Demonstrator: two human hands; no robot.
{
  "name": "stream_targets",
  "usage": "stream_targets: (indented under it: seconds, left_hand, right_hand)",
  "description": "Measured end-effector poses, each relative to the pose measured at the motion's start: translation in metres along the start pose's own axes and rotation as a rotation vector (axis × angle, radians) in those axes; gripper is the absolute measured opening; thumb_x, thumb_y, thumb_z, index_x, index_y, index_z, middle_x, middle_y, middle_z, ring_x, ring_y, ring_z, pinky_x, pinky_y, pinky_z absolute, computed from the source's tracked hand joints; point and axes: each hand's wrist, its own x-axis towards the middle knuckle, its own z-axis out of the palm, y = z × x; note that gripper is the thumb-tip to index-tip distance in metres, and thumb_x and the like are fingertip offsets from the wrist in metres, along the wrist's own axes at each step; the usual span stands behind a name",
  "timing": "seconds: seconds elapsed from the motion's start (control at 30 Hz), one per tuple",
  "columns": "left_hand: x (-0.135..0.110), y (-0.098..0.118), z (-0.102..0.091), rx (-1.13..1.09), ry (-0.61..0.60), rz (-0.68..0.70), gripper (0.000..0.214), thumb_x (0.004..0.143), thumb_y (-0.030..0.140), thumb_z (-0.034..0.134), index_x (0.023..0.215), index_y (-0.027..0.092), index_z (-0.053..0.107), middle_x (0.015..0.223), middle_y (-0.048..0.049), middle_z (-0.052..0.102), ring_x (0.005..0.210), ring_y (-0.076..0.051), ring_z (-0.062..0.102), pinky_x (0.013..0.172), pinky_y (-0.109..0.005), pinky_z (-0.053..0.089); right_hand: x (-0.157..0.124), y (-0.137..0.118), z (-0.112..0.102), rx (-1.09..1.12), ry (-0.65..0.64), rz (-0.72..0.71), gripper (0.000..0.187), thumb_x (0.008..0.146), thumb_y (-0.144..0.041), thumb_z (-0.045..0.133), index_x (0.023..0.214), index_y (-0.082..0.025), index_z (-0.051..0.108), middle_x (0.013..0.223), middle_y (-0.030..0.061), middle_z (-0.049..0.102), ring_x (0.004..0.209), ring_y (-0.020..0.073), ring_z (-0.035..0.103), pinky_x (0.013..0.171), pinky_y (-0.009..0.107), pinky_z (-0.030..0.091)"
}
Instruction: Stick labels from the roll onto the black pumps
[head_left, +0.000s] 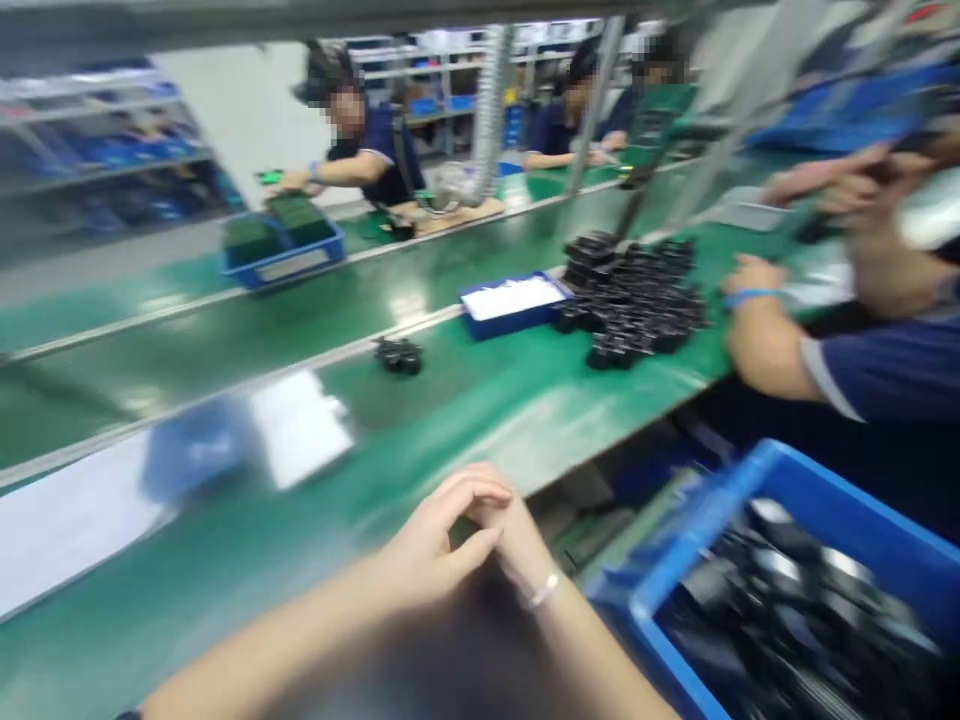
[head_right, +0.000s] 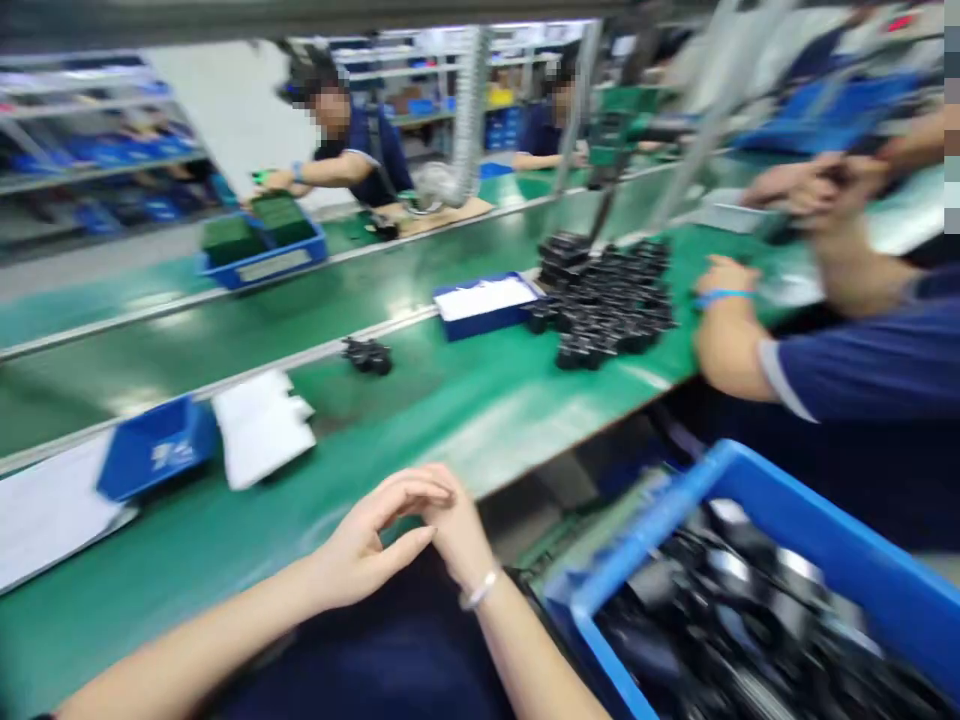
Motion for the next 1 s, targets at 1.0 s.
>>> stream_targets:
  seconds: [1.0]
  left_hand:
    - [-0.093, -0.092, -0.155, 0.153, 0.704, -0.215, 0.028, 0.085, 0.028, 0.064, 0.113, 0.026, 0.062, 0.130, -0.0100, 0.048, 0.116, -0.023, 0.054, 0.080, -0.032, 0.057]
  right_hand:
    - [0.128, -0.040, 0.113, 0.372, -0.426, 0.121, 0.029, 0.076, -0.034, 0.076, 0.099, -0.020, 0.067, 0.091, 0.0030, 0.068, 0.082, 0.0167, 0.062, 0.075, 0.029, 0.049]
